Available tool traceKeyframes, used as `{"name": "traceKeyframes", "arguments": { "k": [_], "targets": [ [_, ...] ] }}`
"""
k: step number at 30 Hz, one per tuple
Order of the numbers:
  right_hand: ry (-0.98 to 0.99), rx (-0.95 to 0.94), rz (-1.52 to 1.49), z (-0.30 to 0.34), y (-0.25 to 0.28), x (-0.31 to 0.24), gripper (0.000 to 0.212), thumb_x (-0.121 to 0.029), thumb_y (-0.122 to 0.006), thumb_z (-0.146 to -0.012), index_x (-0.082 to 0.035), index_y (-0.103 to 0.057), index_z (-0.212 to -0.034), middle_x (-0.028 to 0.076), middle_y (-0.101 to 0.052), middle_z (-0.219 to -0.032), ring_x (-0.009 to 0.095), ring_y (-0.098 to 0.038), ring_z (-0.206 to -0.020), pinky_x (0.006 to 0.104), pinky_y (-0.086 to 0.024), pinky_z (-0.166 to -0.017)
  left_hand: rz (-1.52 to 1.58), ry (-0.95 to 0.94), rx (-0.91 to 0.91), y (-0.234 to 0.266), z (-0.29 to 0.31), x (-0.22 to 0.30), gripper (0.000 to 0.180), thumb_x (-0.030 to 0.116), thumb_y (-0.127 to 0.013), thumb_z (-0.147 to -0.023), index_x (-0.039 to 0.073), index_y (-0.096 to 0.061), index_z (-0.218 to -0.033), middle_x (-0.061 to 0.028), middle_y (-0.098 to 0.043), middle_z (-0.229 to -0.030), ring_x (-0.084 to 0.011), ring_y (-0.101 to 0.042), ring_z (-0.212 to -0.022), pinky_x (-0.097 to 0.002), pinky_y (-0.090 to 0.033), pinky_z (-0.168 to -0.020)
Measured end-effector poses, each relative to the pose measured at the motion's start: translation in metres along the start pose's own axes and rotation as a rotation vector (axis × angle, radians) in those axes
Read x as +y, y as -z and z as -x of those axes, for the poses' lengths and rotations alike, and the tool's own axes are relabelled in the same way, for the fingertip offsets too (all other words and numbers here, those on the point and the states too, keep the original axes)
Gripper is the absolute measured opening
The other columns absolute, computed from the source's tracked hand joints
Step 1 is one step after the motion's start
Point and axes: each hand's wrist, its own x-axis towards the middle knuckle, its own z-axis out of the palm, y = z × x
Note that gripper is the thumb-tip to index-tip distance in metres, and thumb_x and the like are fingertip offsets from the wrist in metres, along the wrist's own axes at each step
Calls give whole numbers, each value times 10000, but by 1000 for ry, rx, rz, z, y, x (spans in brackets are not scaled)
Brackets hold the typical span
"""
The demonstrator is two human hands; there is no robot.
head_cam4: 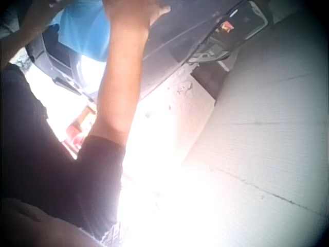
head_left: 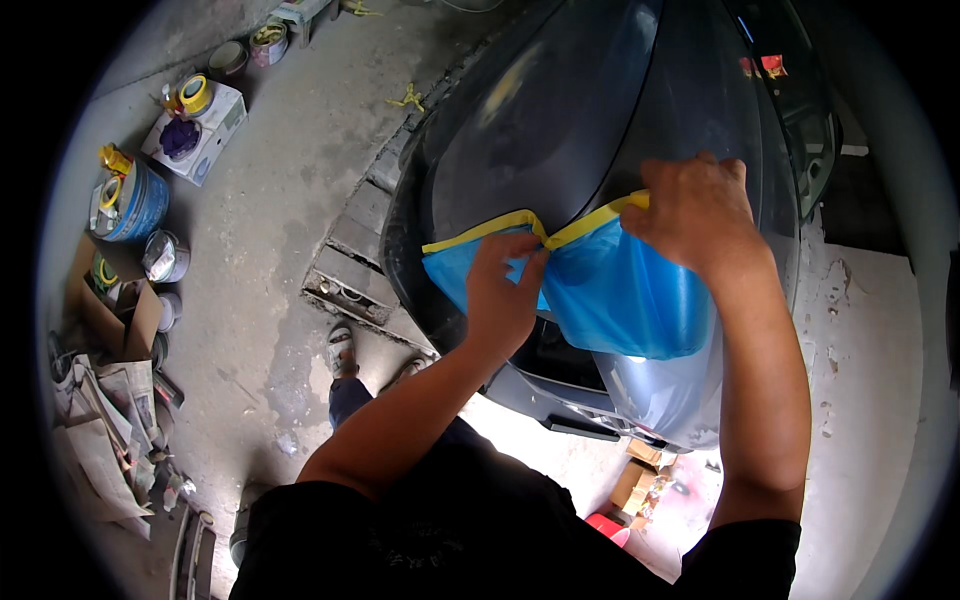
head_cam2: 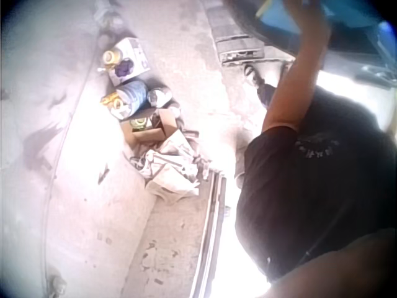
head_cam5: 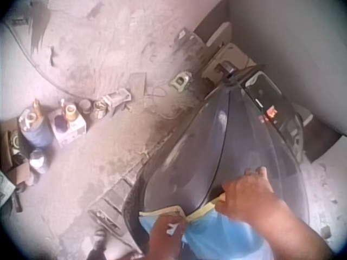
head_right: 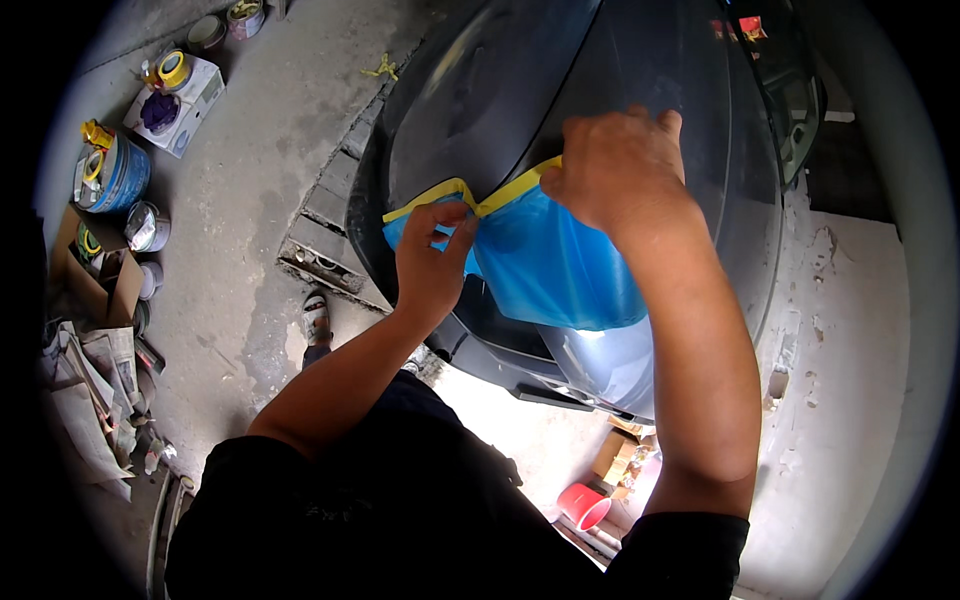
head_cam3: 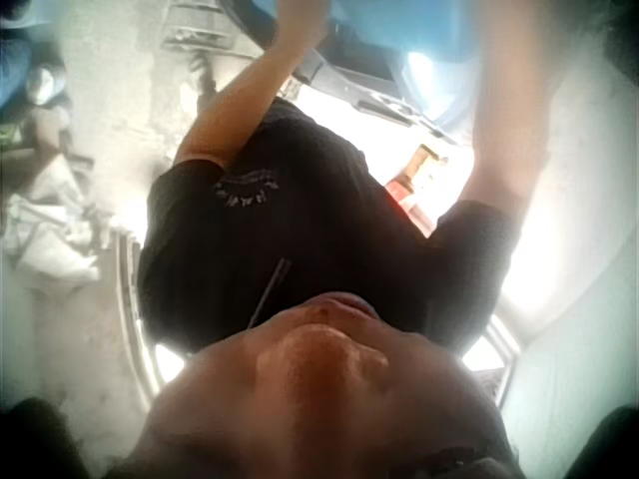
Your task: The person retrieves a roll of blue tape with a yellow edge from a shelf and walks to a gray car. They apply the tape along the hood and front fender, smoothing it down by hand to conform to the vehicle's contours.
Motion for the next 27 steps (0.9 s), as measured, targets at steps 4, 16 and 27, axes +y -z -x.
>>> {"name": "traceKeyframes", "arguments": {
  "k": [4, 16, 27],
  "targets": [
    [6, 13, -26, 2, 0, -1, 335, -393, -702, -859, -79, -747, -965, 123, -725, -829, 301, -670, -963, 494, -440, -970, -213, -270, 33, -6, 18, -4, 304, 103, -666, -955, 22, -622, -1245, -158, -572, -1257, -281, -575, -1135, -378, -480, -921],
    [-43, -79, -6, 3, 12, -8, 320, -408, -699, -914, -125, -779, -1044, 100, -755, -974, 266, -652, -1096, 523, -428, -1024, 75, -94, -122, -8, 31, -16, 535, 112, -614, -988, 77, -457, -1499, -175, -455, -1387, -320, -505, -1282, -413, -455, -1027],
    [-44, -80, -16, 3, 13, -8, 321, -407, -709, -911, -115, -786, -1018, 101, -754, -956, 274, -652, -1066, 525, -427, -1023, -301, -446, -35, -1, 12, -12, 482, 73, -642, -926, -2, -515, -1384, -206, -496, -1302, -367, -531, -1176, -442, -452, -990]
  ]
}}
